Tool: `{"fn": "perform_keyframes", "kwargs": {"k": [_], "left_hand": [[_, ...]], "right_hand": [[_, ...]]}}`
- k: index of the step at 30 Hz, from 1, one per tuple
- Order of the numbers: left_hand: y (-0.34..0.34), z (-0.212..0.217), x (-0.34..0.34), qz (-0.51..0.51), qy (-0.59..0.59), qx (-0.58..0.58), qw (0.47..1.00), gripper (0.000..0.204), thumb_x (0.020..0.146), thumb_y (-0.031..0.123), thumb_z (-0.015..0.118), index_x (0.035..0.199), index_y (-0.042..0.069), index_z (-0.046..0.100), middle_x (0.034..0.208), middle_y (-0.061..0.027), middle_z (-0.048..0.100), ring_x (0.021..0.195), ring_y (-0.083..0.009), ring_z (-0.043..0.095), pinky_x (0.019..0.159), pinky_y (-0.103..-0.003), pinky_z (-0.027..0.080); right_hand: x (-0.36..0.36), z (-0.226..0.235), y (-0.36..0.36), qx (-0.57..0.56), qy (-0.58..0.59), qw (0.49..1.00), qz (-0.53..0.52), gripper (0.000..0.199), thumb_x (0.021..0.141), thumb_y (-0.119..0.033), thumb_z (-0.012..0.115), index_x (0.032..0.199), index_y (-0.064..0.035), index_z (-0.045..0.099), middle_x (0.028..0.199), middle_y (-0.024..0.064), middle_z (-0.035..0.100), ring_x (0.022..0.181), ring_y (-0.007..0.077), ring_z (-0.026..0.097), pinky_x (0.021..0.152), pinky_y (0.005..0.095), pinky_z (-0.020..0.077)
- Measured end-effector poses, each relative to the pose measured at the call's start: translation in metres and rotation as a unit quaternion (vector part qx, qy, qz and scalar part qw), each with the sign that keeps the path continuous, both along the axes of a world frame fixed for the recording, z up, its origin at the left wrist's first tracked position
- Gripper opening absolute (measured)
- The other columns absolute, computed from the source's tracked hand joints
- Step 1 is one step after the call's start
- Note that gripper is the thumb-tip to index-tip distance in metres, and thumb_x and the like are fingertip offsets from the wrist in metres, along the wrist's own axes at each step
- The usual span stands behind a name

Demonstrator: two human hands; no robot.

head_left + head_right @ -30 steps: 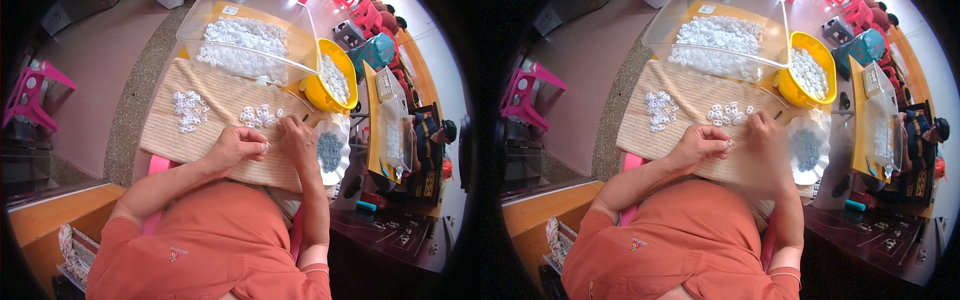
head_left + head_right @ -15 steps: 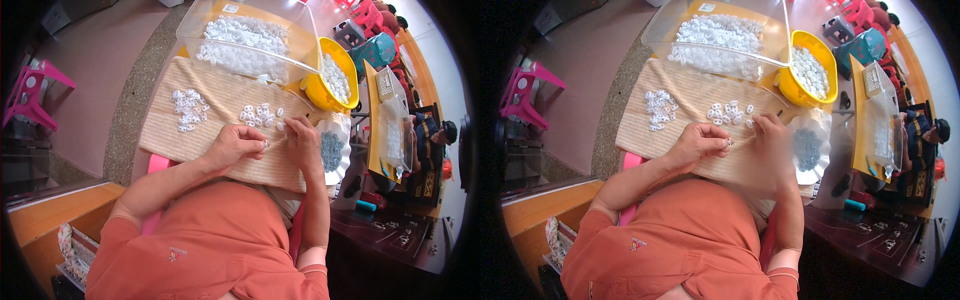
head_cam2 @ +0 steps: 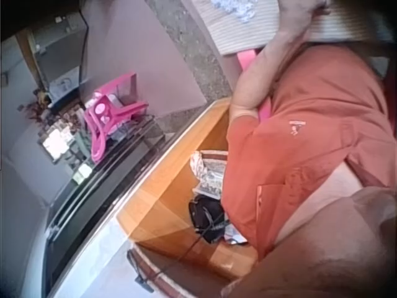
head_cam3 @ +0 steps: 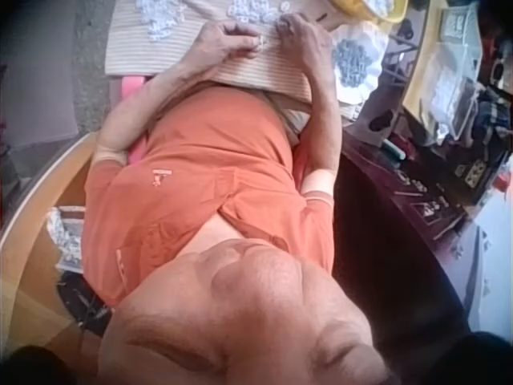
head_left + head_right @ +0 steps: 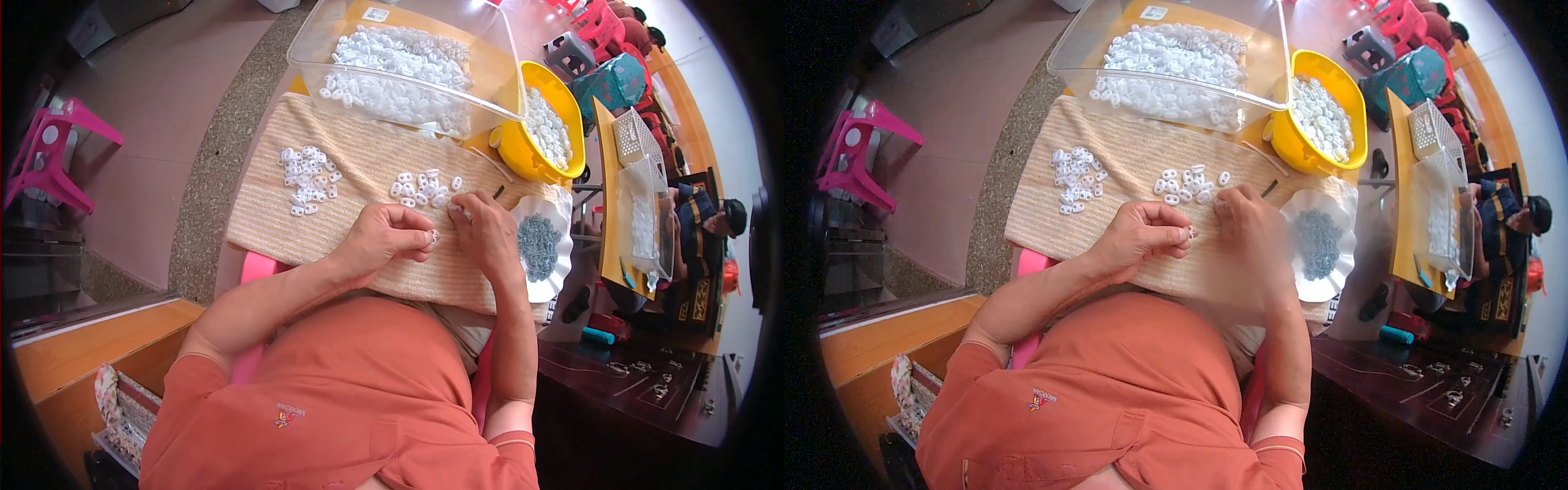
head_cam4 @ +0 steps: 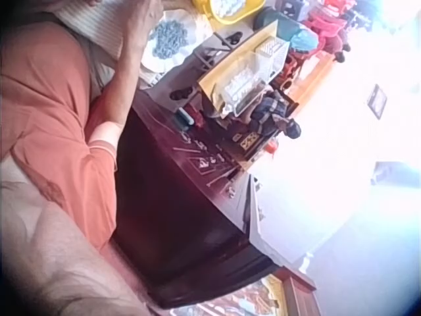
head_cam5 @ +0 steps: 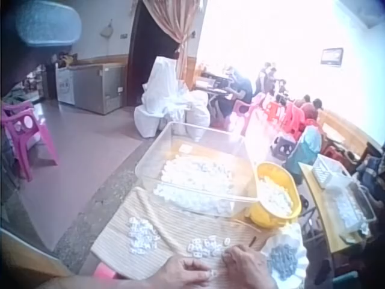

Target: Assembling small white plastic components by manually inserting tiny grey pins.

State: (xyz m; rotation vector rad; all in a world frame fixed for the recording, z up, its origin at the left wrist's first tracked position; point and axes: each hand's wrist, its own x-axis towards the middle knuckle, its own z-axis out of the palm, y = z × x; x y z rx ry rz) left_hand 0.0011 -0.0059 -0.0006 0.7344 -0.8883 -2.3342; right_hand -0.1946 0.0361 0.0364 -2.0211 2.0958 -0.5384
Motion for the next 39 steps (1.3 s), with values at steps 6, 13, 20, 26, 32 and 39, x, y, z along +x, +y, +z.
{"fn": "perform_keyframes", "kwargs": {"k": [6, 13, 20, 26, 32, 39], "left_hand": [[0.000, -0.001, 0.000, -0.005, -0.001, 0.001, 1.000, 0.016, 0.085, 0.003, 0.068, 0.098, -0.004, 0.064, 0.087, -0.0089, 0.066, 0.077, -0.0144, 0.065, 0.071, -0.026, 0.057], [0.000, 0.003, 0.002, 0.001, -0.006, -0.001, 1.000, 0.015, 0.085, 0.003, 0.067, 0.098, -0.004, 0.064, 0.086, -0.0084, 0.066, 0.077, -0.0139, 0.065, 0.071, -0.026, 0.057], [-0.001, 0.002, 0.001, -0.007, 0.007, 0.000, 1.000, 0.013, 0.085, 0.002, 0.067, 0.097, -0.003, 0.064, 0.086, -0.0082, 0.065, 0.078, -0.0139, 0.065, 0.071, -0.027, 0.057], [-0.001, 0.002, 0.001, -0.004, 0.006, 0.003, 1.000, 0.013, 0.085, 0.002, 0.067, 0.097, -0.003, 0.064, 0.086, -0.0082, 0.066, 0.078, -0.0138, 0.065, 0.071, -0.026, 0.057], [-0.001, 0.000, 0.001, -0.003, 0.007, 0.002, 1.000, 0.013, 0.085, 0.003, 0.067, 0.097, -0.003, 0.064, 0.086, -0.0085, 0.066, 0.077, -0.0137, 0.065, 0.071, -0.026, 0.057], [-0.002, 0.001, 0.002, 0.000, -0.006, 0.009, 1.000, 0.015, 0.084, 0.003, 0.069, 0.098, 0.000, 0.064, 0.088, -0.0076, 0.067, 0.079, -0.0145, 0.066, 0.072, -0.028, 0.057]], "right_hand": [[-0.002, 0.000, 0.001, -0.012, -0.039, 0.999, 0.019, 0.013, 0.085, -0.011, 0.062, 0.095, -0.0044, 0.068, 0.096, 0.0133, 0.065, 0.086, 0.0337, 0.064, 0.074, 0.0408, 0.0499], [-0.011, 0.012, -0.004, 0.013, -0.016, 0.998, 0.066, 0.017, 0.081, -0.003, 0.060, 0.096, -0.0023, 0.068, 0.095, 0.0153, 0.064, 0.088, 0.0336, 0.063, 0.077, 0.0396, 0.0496], [-0.014, 0.004, -0.011, 0.002, 0.039, 0.996, 0.084, 0.022, 0.075, -0.002, 0.061, 0.096, -0.0031, 0.066, 0.092, 0.0149, 0.062, 0.089, 0.0323, 0.062, 0.077, 0.0414, 0.0488], [-0.013, 0.000, -0.010, -0.008, 0.050, 0.994, 0.093, 0.019, 0.081, -0.008, 0.064, 0.100, -0.0032, 0.067, 0.091, 0.0148, 0.065, 0.088, 0.0341, 0.063, 0.076, 0.0409, 0.0493], [-0.010, -0.003, -0.009, 0.013, 0.052, 0.995, 0.078, 0.020, 0.083, -0.010, 0.064, 0.103, -0.0037, 0.066, 0.092, 0.0143, 0.064, 0.089, 0.0339, 0.062, 0.076, 0.0416, 0.0490], [-0.006, -0.010, 0.011, -0.030, -0.174, 0.984, 0.030, 0.026, 0.080, -0.003, 0.069, 0.106, -0.0010, 0.065, 0.079, 0.0105, 0.066, 0.070, 0.0182, 0.064, 0.065, 0.0301, 0.0508]]}}
